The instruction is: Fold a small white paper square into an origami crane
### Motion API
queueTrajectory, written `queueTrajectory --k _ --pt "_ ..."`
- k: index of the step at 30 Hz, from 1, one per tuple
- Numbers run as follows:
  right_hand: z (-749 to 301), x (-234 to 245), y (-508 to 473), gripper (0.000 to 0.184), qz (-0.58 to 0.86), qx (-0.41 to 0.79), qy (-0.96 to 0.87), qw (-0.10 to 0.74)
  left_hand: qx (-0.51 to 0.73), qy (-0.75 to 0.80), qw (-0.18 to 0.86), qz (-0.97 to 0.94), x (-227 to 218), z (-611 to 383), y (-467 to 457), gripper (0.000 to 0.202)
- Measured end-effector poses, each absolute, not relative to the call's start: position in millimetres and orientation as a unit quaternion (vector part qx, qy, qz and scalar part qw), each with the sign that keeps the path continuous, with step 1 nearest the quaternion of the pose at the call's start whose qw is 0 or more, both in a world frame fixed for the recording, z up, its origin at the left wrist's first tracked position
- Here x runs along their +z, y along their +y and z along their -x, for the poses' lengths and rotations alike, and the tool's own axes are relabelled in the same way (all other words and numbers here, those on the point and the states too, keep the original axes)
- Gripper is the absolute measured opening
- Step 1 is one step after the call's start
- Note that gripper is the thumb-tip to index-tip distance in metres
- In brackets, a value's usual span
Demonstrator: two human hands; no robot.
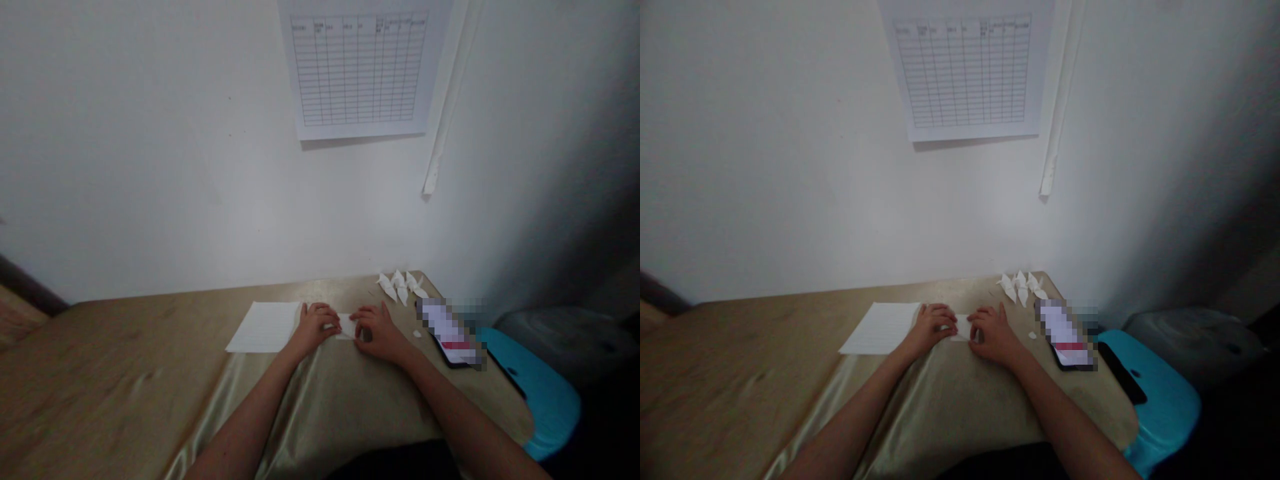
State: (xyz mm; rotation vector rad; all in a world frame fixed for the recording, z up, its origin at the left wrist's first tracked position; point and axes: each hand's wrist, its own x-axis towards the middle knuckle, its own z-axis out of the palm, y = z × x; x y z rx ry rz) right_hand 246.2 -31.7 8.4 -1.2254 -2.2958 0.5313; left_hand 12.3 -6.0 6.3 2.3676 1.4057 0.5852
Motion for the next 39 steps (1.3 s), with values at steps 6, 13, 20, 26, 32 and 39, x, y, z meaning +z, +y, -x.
queueTrajectory --k 6,13,20,26,32,39 --pt "-250 7 -29 0.003 0.445 0.214 -0.837 0.238 0.21 0.498 0.163 -0.825 5 -12 -5 0.003" --pt "-252 1 -24 0.007 0.465 0.27 -0.807 0.246 0.221 0.512 0.164 -0.814 4 -13 -6 0.007" --pt "-249 6 -30 0.022 0.484 0.266 -0.794 0.252 0.224 0.553 0.162 -0.786 6 -23 -13 0.014" --pt "-245 5 -29 0.022 0.489 0.248 -0.801 0.24 0.224 0.584 0.163 -0.763 8 -30 -15 0.012" --pt "-242 4 -29 0.025 0.499 0.234 -0.8 0.236 0.225 0.6 0.155 -0.752 6 -33 -15 0.009" --pt "-239 2 -28 0.03 0.514 0.226 -0.797 0.223 0.231 0.605 0.159 -0.745 8 -35 -16 0.006"
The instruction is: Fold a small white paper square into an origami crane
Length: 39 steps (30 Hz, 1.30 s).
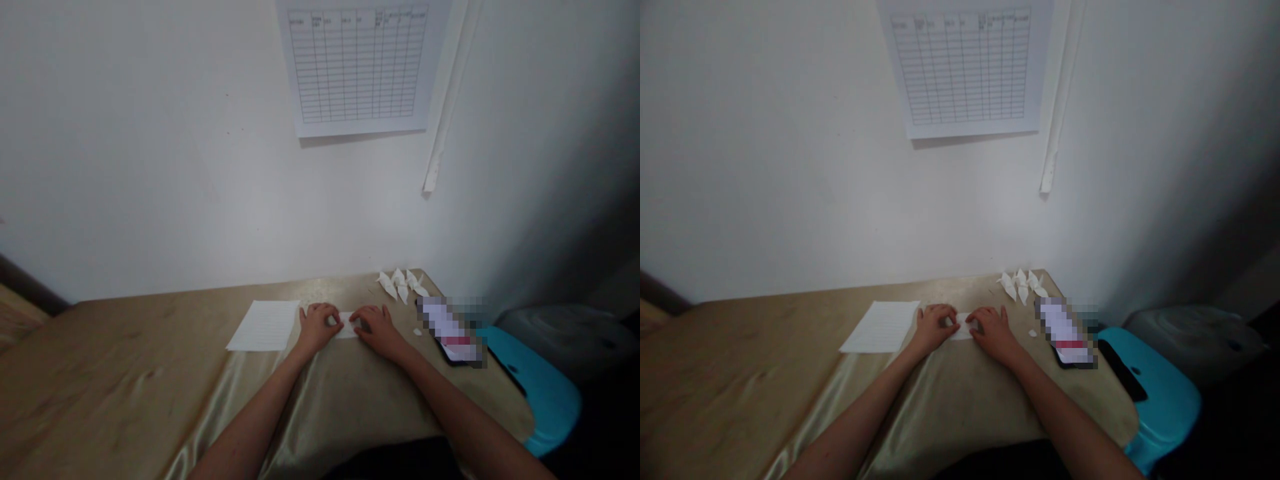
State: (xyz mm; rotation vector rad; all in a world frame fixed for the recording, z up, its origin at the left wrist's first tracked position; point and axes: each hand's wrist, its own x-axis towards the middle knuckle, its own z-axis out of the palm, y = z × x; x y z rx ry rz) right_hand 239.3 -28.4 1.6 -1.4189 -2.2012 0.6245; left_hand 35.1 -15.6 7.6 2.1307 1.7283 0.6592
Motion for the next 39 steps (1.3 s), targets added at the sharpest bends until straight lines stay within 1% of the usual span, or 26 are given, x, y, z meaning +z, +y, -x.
queueTrajectory --k 6,11,16,20,25,32,39 --pt "-239 1 -28 0.032 0.517 0.232 -0.792 0.226 0.233 0.607 0.18 -0.738 10 -34 -14 0.005" --pt "-238 2 -28 0.028 0.515 0.239 -0.789 0.236 0.248 0.594 0.21 -0.736 10 -30 -14 0.004" --pt "-238 3 -30 0.027 0.517 0.24 -0.787 0.235 0.23 0.58 0.233 -0.746 9 -23 -10 0.004" --pt "-237 3 -29 0.028 0.519 0.229 -0.793 0.223 0.22 0.585 0.223 -0.748 9 -23 -9 0.003" --pt "-236 4 -29 0.031 0.524 0.221 -0.797 0.204 0.228 0.586 0.201 -0.751 6 -27 -10 0.009" --pt "-236 5 -31 0.03 0.525 0.221 -0.796 0.205 0.201 0.588 0.199 -0.758 5 -26 -10 0.007" --pt "-236 2 -29 0.029 0.521 0.218 -0.799 0.206 0.183 0.58 0.192 -0.771 5 -26 -11 0.01"
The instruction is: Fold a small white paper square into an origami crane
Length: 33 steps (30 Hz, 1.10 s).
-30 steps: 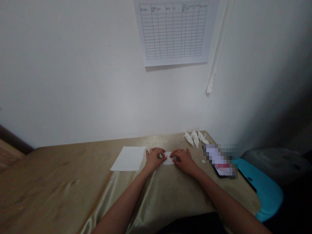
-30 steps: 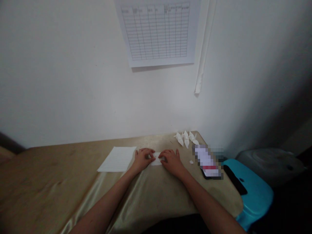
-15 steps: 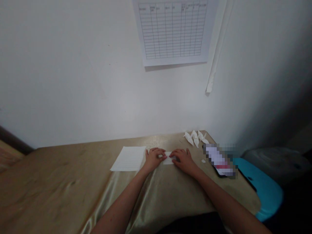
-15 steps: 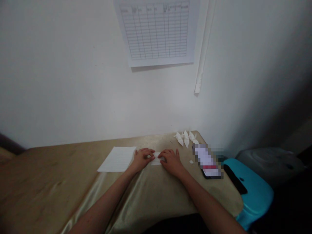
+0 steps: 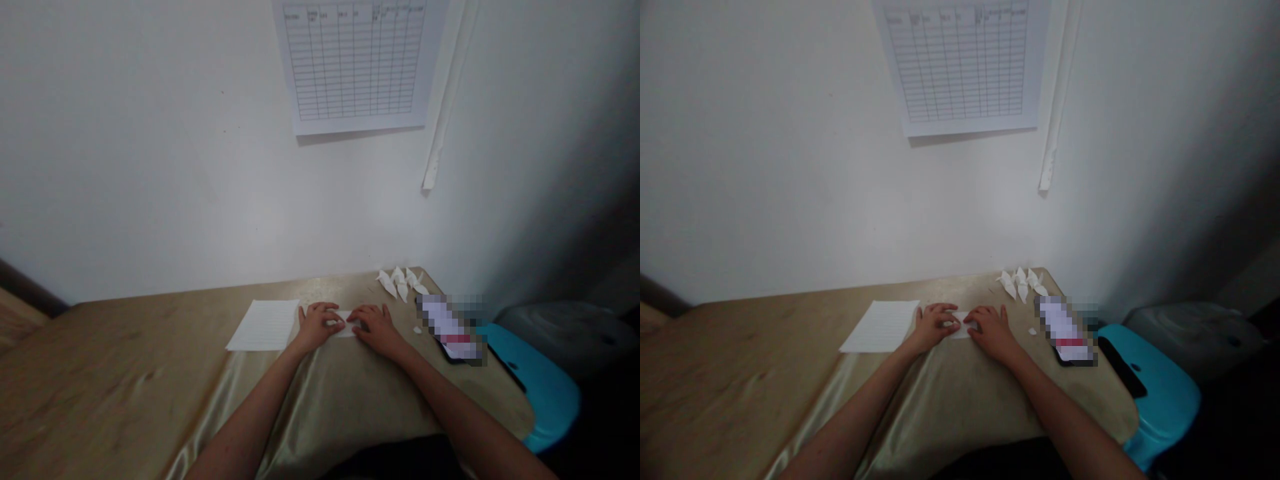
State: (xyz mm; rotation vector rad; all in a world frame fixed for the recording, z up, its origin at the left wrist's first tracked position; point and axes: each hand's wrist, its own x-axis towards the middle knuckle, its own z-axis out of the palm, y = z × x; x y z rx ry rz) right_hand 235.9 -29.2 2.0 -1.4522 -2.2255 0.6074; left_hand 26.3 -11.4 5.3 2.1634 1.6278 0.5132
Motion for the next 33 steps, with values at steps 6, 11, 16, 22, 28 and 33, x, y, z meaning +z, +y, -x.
queueTrajectory --k 6,11,16,22,28,33 --pt "-237 3 -29 0.029 0.522 0.222 -0.798 0.203 0.198 0.594 0.196 -0.754 8 -28 -11 0.009" --pt "-235 5 -30 0.03 0.524 0.224 -0.798 0.199 0.221 0.609 0.184 -0.739 5 -32 -11 0.012" --pt "-234 6 -31 0.032 0.528 0.224 -0.796 0.194 0.242 0.616 0.157 -0.733 3 -37 -14 0.014" --pt "-233 6 -32 0.033 0.528 0.224 -0.794 0.2 0.238 0.615 0.148 -0.737 5 -38 -16 0.01" --pt "-234 5 -31 0.034 0.528 0.227 -0.794 0.2 0.227 0.616 0.151 -0.739 8 -40 -16 0.009" --pt "-234 4 -30 0.033 0.525 0.225 -0.795 0.202 0.225 0.614 0.136 -0.744 5 -40 -16 0.008"
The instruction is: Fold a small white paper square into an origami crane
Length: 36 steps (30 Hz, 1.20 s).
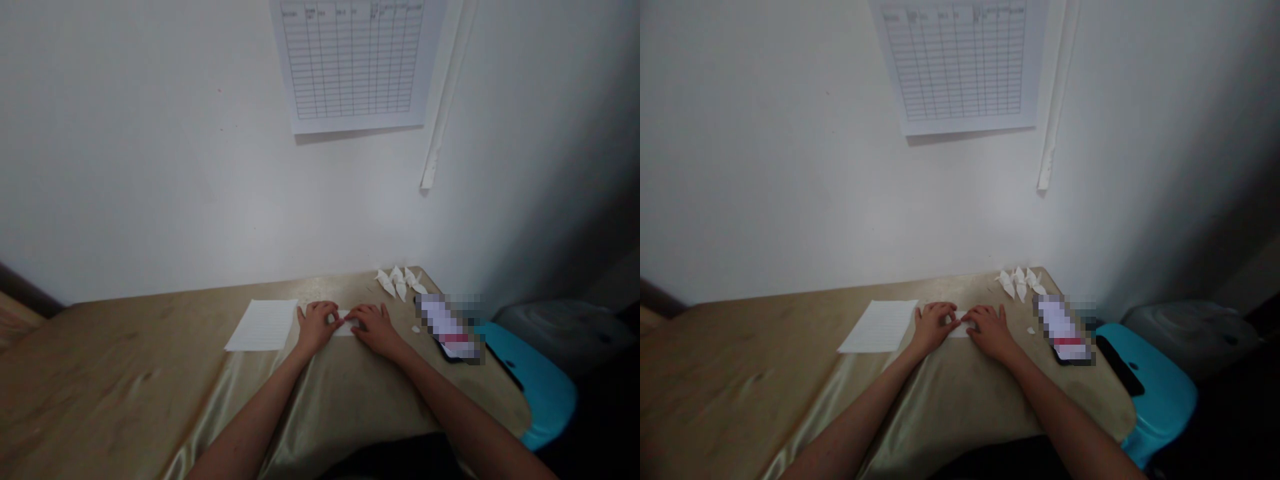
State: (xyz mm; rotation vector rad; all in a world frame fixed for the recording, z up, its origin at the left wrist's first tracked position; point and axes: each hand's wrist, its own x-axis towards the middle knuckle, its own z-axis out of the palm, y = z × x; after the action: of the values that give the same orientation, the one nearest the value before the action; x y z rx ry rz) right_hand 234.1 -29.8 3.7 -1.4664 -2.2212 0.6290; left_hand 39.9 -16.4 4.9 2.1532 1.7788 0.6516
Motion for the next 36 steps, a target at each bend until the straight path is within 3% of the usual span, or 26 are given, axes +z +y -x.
queueTrajectory --k 11,29,33,36 --pt "-235.1 0.2 -27.5 0.008 0.532 0.253 -0.76 0.273 0.22 0.612 0.116 -0.751 1.6 -41.5 -18.5 0.008" --pt "-230.2 4.7 -29.3 0.007 0.534 0.229 -0.772 0.258 0.229 0.618 0.115 -0.743 1.4 -44.1 -19.6 0.008" --pt "-226.2 7.8 -31.2 0.01 0.545 0.212 -0.773 0.244 0.234 0.621 0.125 -0.738 5.2 -45.1 -21.6 0.015" --pt "-225.5 6.8 -32.2 0.014 0.548 0.208 -0.774 0.24 0.233 0.611 0.133 -0.745 7.2 -44.6 -22.1 0.007"
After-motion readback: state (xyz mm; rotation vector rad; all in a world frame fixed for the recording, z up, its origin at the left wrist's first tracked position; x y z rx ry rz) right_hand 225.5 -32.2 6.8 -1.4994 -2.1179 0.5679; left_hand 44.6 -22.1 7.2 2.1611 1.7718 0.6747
